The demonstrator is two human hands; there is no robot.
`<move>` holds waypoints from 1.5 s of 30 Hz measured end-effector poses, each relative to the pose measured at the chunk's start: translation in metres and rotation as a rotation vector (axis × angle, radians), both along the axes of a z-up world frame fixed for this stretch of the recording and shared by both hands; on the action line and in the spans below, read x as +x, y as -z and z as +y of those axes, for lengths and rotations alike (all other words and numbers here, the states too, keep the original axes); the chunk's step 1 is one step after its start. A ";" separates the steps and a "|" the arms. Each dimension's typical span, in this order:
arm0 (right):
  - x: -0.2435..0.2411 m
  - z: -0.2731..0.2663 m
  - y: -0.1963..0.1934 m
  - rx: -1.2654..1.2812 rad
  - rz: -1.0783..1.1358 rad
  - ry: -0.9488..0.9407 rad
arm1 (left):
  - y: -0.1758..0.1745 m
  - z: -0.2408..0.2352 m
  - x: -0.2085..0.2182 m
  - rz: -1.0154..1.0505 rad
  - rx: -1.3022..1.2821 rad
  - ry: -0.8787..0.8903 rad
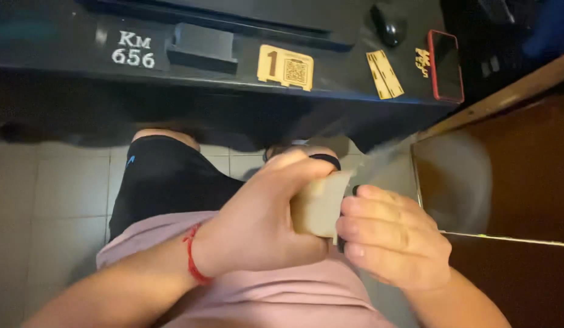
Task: The person sits on the floor and sands the edges and surfaces of small, light-colored wooden pieces using a roll of grey sandpaper. They handle several pieces, including one with a QR code, and place the sanded items on a nearby black surface.
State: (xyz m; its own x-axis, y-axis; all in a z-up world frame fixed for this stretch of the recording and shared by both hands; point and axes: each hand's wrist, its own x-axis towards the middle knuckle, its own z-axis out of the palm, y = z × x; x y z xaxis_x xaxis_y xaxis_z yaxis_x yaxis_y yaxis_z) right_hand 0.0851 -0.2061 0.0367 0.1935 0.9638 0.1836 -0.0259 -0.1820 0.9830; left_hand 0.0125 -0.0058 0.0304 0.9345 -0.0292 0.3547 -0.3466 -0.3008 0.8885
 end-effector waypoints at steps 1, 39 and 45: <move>0.002 -0.004 0.006 0.069 0.073 -0.069 | -0.001 0.002 -0.001 -0.045 0.014 -0.012; -0.002 -0.004 0.043 0.837 1.709 -1.095 | 0.008 -0.003 -0.005 0.093 -0.217 0.100; 0.003 -0.004 0.041 0.814 1.548 -0.976 | 0.024 -0.005 0.001 0.042 -0.216 0.107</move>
State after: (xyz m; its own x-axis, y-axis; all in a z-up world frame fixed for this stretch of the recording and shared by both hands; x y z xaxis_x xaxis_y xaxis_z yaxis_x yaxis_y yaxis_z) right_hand 0.0885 -0.2101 -0.0046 0.1479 0.6153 0.7743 0.9703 0.0613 -0.2340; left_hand 0.0134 -0.0107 0.0067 0.9444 -0.0560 0.3241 -0.3274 -0.0656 0.9426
